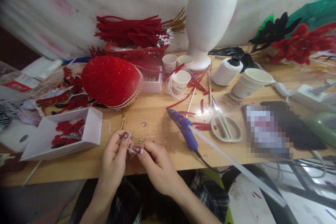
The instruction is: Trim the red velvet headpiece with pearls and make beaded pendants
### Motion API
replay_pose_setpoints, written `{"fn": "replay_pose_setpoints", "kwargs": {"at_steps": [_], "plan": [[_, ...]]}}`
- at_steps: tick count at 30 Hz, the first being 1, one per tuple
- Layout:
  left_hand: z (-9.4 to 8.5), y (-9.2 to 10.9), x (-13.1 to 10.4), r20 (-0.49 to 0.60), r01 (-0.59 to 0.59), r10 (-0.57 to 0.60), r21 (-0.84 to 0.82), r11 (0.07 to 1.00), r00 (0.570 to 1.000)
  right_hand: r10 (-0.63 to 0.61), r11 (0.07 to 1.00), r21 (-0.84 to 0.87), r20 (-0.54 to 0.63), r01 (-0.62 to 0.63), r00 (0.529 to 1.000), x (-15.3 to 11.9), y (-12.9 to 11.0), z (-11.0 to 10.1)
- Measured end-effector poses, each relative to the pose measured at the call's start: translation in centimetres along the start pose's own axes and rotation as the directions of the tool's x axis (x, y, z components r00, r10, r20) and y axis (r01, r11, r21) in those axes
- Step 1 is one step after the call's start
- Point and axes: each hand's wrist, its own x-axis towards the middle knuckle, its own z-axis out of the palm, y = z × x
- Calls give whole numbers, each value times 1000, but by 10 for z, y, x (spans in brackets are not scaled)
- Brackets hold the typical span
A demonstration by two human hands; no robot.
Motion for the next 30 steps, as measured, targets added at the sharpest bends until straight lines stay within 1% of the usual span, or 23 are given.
{"fn": "replay_pose_setpoints", "kwargs": {"at_steps": [2,4,6,9,11,15,20,24,27,30], "plan": [[-2,1,-1,-9,-33,33,72,997,999,3,997,72,-15,-2,1000,0,1,1],[-4,3,-2,-4,-61,63,141,988,998,1,981,192,-39,6,999,0,3,3],[-4,6,-4,8,-84,84,196,977,996,-22,971,235,-82,41,996,0,5,4],[-3,12,-6,30,-106,102,256,961,994,-100,985,123,-138,117,985,1,7,4],[-2,14,-7,33,-111,106,256,960,994,-135,986,76,-144,147,980,1,7,4],[-1,15,-7,32,-101,96,222,970,995,-79,984,147,-135,99,988,1,7,5],[-1,13,-8,45,-103,96,211,972,994,-15,993,113,-133,30,991,1,7,4],[-3,16,-9,38,-102,96,196,975,995,53,964,264,-137,-15,989,2,9,3],[-3,17,-9,46,-110,103,179,978,994,29,920,392,-103,14,994,3,11,3],[-3,16,-9,100,-99,84,154,983,991,-5,855,517,-59,35,998,3,13,5]]}}
